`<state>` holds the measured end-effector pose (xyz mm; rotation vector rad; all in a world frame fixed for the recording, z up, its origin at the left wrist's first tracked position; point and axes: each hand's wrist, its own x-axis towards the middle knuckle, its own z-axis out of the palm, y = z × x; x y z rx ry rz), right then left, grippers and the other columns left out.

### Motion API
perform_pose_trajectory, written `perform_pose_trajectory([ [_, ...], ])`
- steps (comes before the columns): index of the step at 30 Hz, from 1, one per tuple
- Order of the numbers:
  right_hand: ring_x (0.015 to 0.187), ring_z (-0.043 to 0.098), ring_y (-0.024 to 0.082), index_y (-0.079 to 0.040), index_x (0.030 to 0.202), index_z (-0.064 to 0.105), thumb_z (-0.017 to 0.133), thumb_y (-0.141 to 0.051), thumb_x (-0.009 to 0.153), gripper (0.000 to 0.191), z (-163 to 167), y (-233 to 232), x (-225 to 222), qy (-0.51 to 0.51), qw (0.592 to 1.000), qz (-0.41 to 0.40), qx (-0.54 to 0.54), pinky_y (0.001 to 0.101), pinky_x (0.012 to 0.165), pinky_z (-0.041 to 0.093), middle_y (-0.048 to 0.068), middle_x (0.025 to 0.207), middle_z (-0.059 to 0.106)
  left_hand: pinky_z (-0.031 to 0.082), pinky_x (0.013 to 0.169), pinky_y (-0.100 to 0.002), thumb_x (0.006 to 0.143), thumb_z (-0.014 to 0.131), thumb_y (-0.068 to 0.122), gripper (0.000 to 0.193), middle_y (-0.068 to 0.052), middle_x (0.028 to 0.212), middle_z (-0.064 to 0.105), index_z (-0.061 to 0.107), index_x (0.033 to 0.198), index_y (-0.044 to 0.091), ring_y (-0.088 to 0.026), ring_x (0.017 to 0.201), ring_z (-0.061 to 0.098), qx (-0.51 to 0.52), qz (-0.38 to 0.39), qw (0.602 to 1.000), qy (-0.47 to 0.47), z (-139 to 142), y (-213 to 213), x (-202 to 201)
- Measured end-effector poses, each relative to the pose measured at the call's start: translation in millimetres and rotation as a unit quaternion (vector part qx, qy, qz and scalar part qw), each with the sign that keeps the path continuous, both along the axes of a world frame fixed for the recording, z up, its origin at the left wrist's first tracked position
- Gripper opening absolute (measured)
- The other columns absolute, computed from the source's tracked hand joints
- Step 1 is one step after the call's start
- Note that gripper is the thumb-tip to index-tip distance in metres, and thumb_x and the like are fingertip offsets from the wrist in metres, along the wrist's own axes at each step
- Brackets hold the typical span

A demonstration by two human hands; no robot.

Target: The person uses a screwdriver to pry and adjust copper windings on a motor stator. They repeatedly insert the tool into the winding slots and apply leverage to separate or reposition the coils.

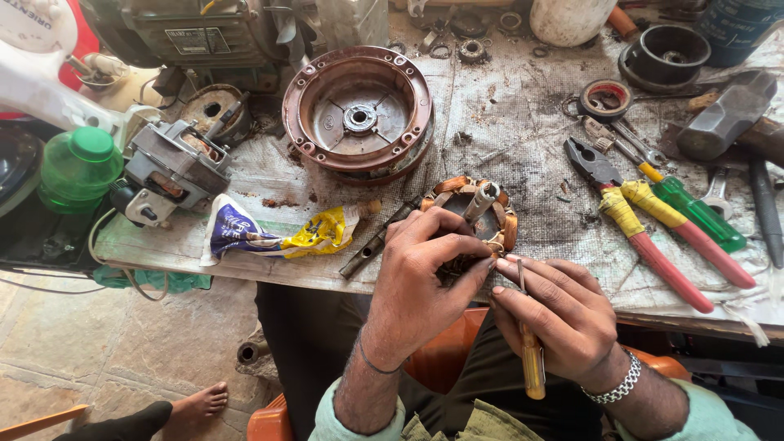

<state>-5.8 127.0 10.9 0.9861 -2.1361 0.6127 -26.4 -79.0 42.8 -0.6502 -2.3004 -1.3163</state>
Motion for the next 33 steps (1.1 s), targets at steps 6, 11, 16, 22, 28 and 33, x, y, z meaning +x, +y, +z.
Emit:
perform_pose_trajectory([
  [6,0.108,0.074,0.030,-0.008,0.107,0.070,0.083,-0.011,0.080,0.030,-1.1,-0.1,0.0,-0.005,1.000,-0.002,-0.007,0.0423,0.094,0.055,0.015,0.114,0.074,0.047,0.095,-0.039,0.077,0.085,0.013,0.018,-0.003,0.099,0.066,0.078,0.093,0.011,-0.021,0.099,0.067,-0.006,0.001,1.000,-0.002,-0.7,-0.1,0.1],
  [11,0.107,0.074,0.028,-0.008,0.105,0.070,0.084,-0.010,0.082,0.028,-0.9,-1.0,-0.6,-0.003,1.000,-0.017,-0.023,0.0400,0.093,0.055,0.014,0.113,0.075,0.046,0.095,-0.039,0.077,0.084,0.014,0.016,-0.002,0.098,0.066,0.078,0.092,0.012,-0.020,0.098,0.067,-0.003,-0.001,1.000,-0.011,0.8,0.0,0.1],
  [16,0.106,0.074,0.029,-0.008,0.104,0.070,0.084,-0.010,0.080,0.028,1.0,-0.4,0.1,0.001,1.000,-0.010,-0.005,0.0407,0.091,0.055,0.014,0.112,0.075,0.047,0.093,-0.038,0.078,0.083,0.013,0.016,-0.002,0.098,0.066,0.077,0.092,0.012,-0.021,0.098,0.067,0.003,0.004,1.000,-0.006,2.8,1.5,1.5],
  [22,0.105,0.074,0.029,-0.008,0.106,0.070,0.084,-0.010,0.080,0.029,1.4,-0.9,0.1,0.002,1.000,-0.007,-0.003,0.0404,0.091,0.055,0.013,0.113,0.075,0.046,0.092,-0.038,0.079,0.082,0.012,0.014,-0.002,0.097,0.065,0.076,0.091,0.011,-0.021,0.096,0.066,-0.004,0.011,1.000,0.002,3.7,3.9,4.4],
  [28,0.101,0.074,0.025,-0.010,0.105,0.070,0.085,-0.011,0.081,0.029,1.4,-2.6,0.3,0.006,0.999,-0.030,-0.016,0.0373,0.088,0.051,0.010,0.110,0.075,0.048,0.091,-0.039,0.080,0.082,0.011,0.019,-0.004,0.102,0.067,0.073,0.097,0.009,-0.023,0.100,0.068,0.004,-0.004,1.000,0.004,9.0,-0.6,4.6],
  [33,0.100,0.073,0.025,-0.009,0.105,0.070,0.085,-0.011,0.081,0.028,1.5,-0.4,0.0,-0.001,0.999,-0.031,-0.015,0.0365,0.088,0.051,0.011,0.111,0.075,0.056,0.094,-0.038,0.085,0.078,0.003,0.029,-0.010,0.112,0.068,0.068,0.112,0.005,-0.028,0.108,0.070,0.014,-0.012,1.000,-0.020,14.6,-10.8,7.7],
])
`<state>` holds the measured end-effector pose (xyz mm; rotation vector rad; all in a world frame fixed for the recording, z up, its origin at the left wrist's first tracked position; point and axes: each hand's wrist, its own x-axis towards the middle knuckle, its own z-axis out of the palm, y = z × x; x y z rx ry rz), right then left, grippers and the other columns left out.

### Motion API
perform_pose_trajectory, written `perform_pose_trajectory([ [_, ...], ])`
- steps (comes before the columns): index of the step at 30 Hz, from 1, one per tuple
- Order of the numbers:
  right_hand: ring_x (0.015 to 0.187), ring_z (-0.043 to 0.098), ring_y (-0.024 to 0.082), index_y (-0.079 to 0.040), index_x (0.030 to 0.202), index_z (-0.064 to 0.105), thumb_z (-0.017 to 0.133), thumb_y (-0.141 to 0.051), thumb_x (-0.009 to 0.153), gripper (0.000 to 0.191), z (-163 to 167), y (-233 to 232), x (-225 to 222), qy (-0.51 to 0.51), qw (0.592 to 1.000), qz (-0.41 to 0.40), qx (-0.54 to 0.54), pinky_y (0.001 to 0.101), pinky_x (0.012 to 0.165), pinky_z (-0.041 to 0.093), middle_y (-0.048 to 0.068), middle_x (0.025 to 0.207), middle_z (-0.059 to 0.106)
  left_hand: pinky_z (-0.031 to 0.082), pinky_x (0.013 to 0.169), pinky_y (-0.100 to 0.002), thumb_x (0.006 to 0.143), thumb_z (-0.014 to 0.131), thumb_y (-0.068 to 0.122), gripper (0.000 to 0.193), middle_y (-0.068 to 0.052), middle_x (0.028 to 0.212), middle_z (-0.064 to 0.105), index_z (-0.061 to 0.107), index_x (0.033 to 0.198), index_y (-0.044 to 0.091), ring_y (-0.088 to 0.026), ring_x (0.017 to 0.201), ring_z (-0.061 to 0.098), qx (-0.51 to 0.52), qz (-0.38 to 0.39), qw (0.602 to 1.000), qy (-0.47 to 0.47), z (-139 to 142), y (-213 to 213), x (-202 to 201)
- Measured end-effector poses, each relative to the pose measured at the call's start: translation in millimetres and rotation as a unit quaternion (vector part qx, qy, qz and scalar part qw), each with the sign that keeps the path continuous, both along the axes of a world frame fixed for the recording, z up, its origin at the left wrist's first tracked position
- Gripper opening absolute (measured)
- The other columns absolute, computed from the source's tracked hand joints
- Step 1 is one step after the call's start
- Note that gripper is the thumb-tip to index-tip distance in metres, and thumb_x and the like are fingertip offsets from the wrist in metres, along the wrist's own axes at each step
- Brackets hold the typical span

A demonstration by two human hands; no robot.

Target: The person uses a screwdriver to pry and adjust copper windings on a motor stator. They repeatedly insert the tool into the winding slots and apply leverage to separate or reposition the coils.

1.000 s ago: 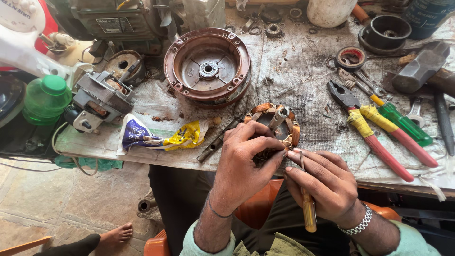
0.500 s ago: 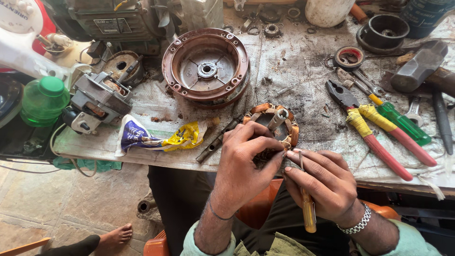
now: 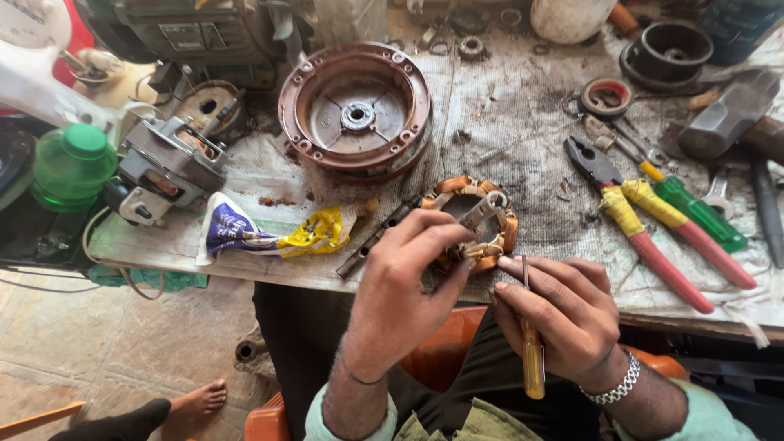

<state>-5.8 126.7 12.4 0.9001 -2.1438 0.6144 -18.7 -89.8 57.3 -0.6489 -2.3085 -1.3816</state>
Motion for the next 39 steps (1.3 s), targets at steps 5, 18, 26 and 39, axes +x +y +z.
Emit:
perform_pose_trajectory([
  [5,0.101,0.073,0.025,-0.009,0.105,0.070,0.086,-0.012,0.082,0.028,-1.8,1.7,-0.1,0.002,1.000,0.001,0.005,0.0359,0.088,0.050,0.011,0.111,0.076,0.056,0.094,-0.038,0.081,0.081,0.003,0.041,-0.012,0.114,0.069,0.065,0.119,0.004,-0.029,0.109,0.068,-0.006,0.010,1.000,0.016,1.4,-3.1,0.3],
  [18,0.099,0.073,0.025,-0.010,0.104,0.071,0.087,-0.011,0.082,0.027,-3.8,1.8,-0.2,0.004,1.000,0.007,0.015,0.0355,0.086,0.049,0.011,0.111,0.076,0.056,0.094,-0.038,0.082,0.079,0.001,0.043,-0.007,0.102,0.072,0.066,0.123,0.005,-0.026,0.106,0.070,-0.007,0.004,1.000,0.008,-2.1,-6.0,-0.1],
  [26,0.099,0.073,0.025,-0.010,0.105,0.071,0.086,-0.011,0.082,0.028,-3.2,1.6,0.3,0.006,1.000,0.010,0.018,0.0359,0.086,0.050,0.011,0.111,0.076,0.055,0.094,-0.038,0.081,0.079,0.004,0.041,-0.006,0.099,0.071,0.067,0.120,0.006,-0.026,0.103,0.068,-0.027,0.020,0.999,0.005,-2.7,-3.2,-0.2],
  [39,0.099,0.074,0.024,-0.010,0.107,0.070,0.087,-0.012,0.081,0.031,-3.1,1.3,0.7,0.000,1.000,0.011,0.017,0.0353,0.084,0.050,0.011,0.113,0.075,0.052,0.102,-0.041,0.082,0.081,0.013,0.027,-0.013,0.123,0.061,0.075,0.106,0.003,-0.030,0.118,0.061,-0.066,0.030,0.997,0.002,-1.7,-7.3,0.5],
])
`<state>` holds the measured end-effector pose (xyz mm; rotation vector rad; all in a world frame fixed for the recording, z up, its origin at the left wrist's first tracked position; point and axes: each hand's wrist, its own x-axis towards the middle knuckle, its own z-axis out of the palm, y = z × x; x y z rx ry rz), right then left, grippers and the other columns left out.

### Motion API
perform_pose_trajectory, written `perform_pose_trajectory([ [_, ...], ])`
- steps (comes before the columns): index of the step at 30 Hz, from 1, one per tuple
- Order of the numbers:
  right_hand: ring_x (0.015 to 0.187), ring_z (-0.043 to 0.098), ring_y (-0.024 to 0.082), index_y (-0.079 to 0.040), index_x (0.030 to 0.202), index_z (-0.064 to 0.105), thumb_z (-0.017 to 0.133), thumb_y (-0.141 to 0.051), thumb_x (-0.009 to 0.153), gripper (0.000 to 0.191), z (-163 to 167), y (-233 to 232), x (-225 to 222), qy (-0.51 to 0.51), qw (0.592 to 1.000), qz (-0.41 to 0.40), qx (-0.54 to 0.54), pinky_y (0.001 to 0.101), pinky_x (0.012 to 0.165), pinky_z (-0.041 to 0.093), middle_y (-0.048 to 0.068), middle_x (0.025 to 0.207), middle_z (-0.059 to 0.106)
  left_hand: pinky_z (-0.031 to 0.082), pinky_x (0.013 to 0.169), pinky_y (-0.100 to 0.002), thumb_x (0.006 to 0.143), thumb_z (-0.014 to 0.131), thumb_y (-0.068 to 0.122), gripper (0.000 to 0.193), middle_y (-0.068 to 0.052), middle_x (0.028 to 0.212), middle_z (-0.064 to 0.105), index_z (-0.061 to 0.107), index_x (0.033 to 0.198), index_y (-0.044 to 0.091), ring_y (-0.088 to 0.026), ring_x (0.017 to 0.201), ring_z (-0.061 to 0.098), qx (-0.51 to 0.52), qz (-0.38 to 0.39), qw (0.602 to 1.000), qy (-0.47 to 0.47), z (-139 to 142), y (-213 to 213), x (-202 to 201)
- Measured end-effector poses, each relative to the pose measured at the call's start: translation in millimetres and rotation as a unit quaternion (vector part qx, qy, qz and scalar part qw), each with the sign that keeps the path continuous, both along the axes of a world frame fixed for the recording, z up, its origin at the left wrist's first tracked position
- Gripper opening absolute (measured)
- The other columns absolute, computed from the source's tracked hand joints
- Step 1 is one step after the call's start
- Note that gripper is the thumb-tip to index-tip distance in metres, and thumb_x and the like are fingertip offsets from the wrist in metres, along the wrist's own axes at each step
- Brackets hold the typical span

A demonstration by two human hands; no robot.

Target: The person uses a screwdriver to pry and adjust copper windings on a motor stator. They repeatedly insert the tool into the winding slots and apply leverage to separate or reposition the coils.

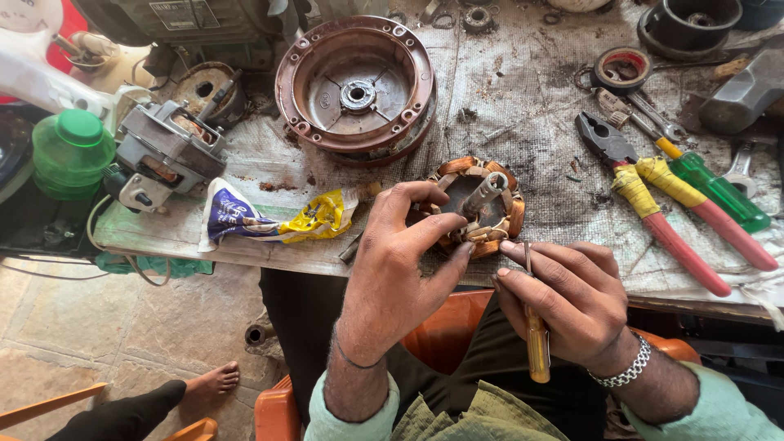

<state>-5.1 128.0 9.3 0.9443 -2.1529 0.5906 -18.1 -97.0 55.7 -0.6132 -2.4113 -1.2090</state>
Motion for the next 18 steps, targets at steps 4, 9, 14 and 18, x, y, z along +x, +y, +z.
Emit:
perform_pose_trajectory([
  [4,0.098,0.073,0.025,-0.010,0.106,0.070,0.086,-0.010,0.080,0.031,1.8,-1.9,-0.6,0.012,1.000,0.001,-0.003,0.0354,0.082,0.050,0.011,0.113,0.075,0.052,0.102,-0.042,0.082,0.080,0.012,0.025,-0.013,0.120,0.063,0.075,0.104,0.002,-0.031,0.117,0.062,0.008,0.013,1.000,0.026,0.7,4.0,-0.1],
  [9,0.098,0.073,0.025,-0.009,0.106,0.070,0.086,-0.010,0.080,0.031,3.3,-1.6,-0.7,0.009,1.000,0.004,-0.001,0.0359,0.082,0.050,0.011,0.113,0.075,0.052,0.100,-0.041,0.084,0.079,0.011,0.024,-0.014,0.120,0.063,0.074,0.106,0.001,-0.033,0.116,0.061,-0.003,0.010,0.999,0.031,-0.5,6.2,1.6],
  [14,0.099,0.073,0.026,-0.009,0.106,0.070,0.086,-0.010,0.080,0.030,2.0,-0.2,-1.3,0.009,1.000,0.006,0.000,0.0369,0.083,0.050,0.011,0.113,0.075,0.049,0.112,-0.044,0.088,0.079,0.009,0.031,-0.013,0.124,0.065,0.073,0.116,0.001,-0.032,0.128,0.060,-0.008,0.002,0.998,0.065,-3.6,-1.7,-3.7],
  [18,0.103,0.074,0.027,-0.009,0.106,0.071,0.085,-0.010,0.080,0.029,1.1,0.5,-1.5,0.006,1.000,0.004,0.002,0.0385,0.087,0.052,0.012,0.113,0.075,0.045,0.121,-0.045,0.088,0.078,0.006,0.048,-0.014,0.140,0.063,0.066,0.135,0.000,-0.037,0.147,0.051,0.040,-0.025,0.998,0.044,-5.9,-7.4,-13.5],
])
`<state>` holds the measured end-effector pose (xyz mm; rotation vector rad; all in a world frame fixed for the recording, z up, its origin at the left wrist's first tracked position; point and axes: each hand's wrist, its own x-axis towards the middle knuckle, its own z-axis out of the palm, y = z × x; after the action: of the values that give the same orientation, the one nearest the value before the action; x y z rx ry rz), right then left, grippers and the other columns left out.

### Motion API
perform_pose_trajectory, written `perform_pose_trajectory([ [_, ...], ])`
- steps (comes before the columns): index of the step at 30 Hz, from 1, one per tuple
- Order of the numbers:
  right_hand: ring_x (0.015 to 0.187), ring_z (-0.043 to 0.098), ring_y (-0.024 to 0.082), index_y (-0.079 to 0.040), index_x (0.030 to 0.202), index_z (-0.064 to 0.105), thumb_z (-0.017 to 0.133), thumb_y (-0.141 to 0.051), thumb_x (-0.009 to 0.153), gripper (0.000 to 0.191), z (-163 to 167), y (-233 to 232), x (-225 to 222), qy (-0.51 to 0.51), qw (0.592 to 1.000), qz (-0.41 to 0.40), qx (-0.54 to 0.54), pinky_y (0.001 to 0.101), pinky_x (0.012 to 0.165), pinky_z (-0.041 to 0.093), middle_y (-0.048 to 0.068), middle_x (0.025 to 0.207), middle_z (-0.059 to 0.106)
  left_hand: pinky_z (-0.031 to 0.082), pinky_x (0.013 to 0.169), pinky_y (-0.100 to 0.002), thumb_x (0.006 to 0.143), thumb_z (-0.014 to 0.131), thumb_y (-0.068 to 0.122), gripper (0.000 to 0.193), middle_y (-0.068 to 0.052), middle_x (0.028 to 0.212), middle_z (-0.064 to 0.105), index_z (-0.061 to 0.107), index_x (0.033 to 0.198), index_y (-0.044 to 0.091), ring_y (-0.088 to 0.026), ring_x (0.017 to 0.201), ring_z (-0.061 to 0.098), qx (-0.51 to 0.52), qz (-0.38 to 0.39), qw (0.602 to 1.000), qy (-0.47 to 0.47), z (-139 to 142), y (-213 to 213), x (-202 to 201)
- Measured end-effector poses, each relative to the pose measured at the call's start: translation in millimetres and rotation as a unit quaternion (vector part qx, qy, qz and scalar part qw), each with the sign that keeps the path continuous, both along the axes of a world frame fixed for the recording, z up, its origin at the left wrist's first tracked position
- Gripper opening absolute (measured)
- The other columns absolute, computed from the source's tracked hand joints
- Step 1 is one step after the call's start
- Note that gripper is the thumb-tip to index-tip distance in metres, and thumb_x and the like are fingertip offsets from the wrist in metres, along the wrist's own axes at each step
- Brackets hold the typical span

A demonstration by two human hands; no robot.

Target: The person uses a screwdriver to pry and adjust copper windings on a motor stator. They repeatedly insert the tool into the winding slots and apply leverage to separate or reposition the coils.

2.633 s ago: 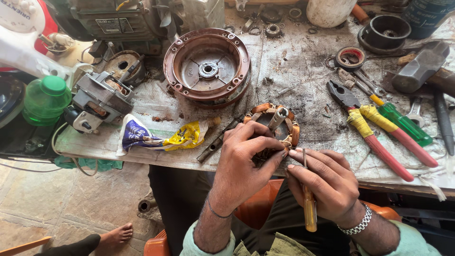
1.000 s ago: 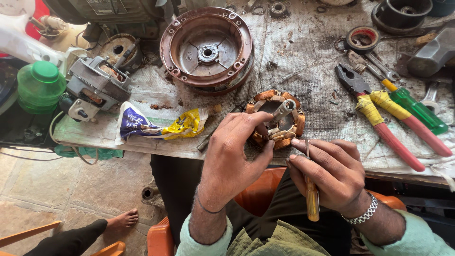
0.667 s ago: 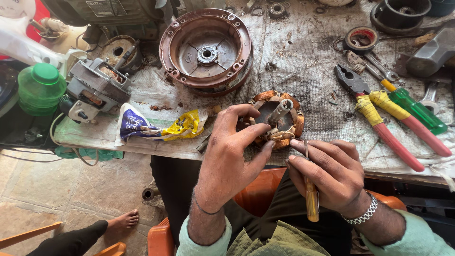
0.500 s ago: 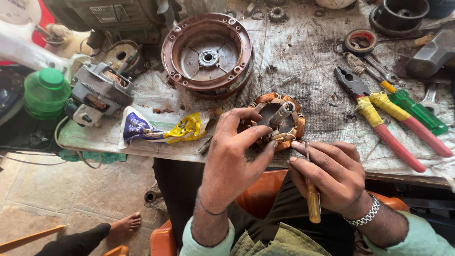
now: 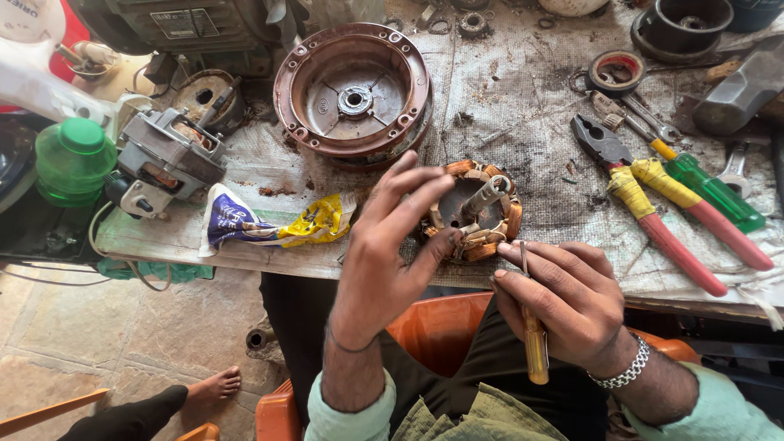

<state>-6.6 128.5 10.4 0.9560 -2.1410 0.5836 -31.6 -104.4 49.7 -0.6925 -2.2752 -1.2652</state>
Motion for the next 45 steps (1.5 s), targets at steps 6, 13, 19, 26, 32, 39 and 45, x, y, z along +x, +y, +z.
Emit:
perform_pose_trajectory([
  [6,0.105,0.074,0.026,-0.009,0.106,0.071,0.086,-0.011,0.081,0.029,-1.3,-1.2,0.1,-0.006,1.000,0.004,-0.012,0.0397,0.092,0.055,0.012,0.113,0.075,0.038,0.126,-0.047,0.094,0.071,0.005,0.064,-0.017,0.162,0.043,0.047,0.152,0.003,-0.037,0.152,0.045,0.030,-0.067,0.995,-0.070,-5.0,1.5,-5.6],
  [13,0.104,0.074,0.027,-0.010,0.104,0.070,0.086,-0.011,0.081,0.029,1.2,-2.7,0.7,-0.004,1.000,-0.008,-0.005,0.0402,0.091,0.054,0.012,0.112,0.075,0.037,0.124,-0.044,0.093,0.068,0.005,0.045,-0.009,0.153,0.059,0.065,0.137,0.009,-0.034,0.144,0.050,-0.029,-0.036,0.998,-0.052,-5.3,6.2,-2.0],
  [19,0.106,0.072,0.027,-0.007,0.109,0.068,0.086,-0.013,0.081,0.034,5.3,-6.0,0.2,-0.033,0.999,-0.006,-0.020,0.0403,0.093,0.052,0.012,0.118,0.073,0.035,0.125,-0.044,0.093,0.067,0.004,0.045,-0.009,0.152,0.060,0.064,0.137,0.007,-0.033,0.143,0.051,-0.023,-0.050,0.998,-0.041,-5.5,5.1,-4.2],
  [26,0.122,0.062,0.032,-0.007,0.124,0.062,0.085,-0.023,0.079,0.053,14.8,-6.2,-0.1,-0.107,0.994,-0.005,-0.019,0.0439,0.102,0.046,0.012,0.131,0.068,0.028,0.131,-0.048,0.098,0.062,0.002,0.045,-0.012,0.159,0.051,0.057,0.142,0.005,-0.037,0.156,0.038,-0.019,-0.098,0.993,-0.061,-6.6,3.9,-5.6],
  [32,0.130,0.054,0.036,-0.007,0.124,0.057,0.086,-0.034,0.077,0.062,19.8,-9.5,-4.8,-0.145,0.989,-0.003,-0.007,0.0472,0.109,0.041,0.011,0.131,0.066,0.022,0.134,-0.051,0.098,0.059,-0.001,0.046,-0.014,0.162,0.047,0.054,0.144,0.004,-0.039,0.161,0.028,-0.004,-0.122,0.988,-0.090,-9.8,3.7,-7.3],
  [39,0.132,0.054,0.033,-0.009,0.121,0.057,0.088,-0.032,0.076,0.060,27.5,-11.1,-7.8,-0.201,0.979,0.021,-0.039,0.0465,0.115,0.040,0.007,0.127,0.068,0.026,0.134,-0.050,0.095,0.064,-0.002,0.047,-0.012,0.156,0.055,0.057,0.141,0.005,-0.036,0.158,0.035,0.018,-0.127,0.987,-0.095,-11.4,3.2,-9.3],
  [45,0.135,0.051,0.033,-0.011,0.122,0.058,0.088,-0.029,0.072,0.061,34.7,-7.9,-5.3,-0.262,0.963,0.034,-0.048,0.0454,0.114,0.037,0.006,0.134,0.067,0.027,0.134,-0.049,0.092,0.068,-0.002,0.049,-0.012,0.147,0.062,0.060,0.140,0.004,-0.028,0.147,0.052,0.030,-0.139,0.987,-0.069,-8.8,3.0,-13.4],
])
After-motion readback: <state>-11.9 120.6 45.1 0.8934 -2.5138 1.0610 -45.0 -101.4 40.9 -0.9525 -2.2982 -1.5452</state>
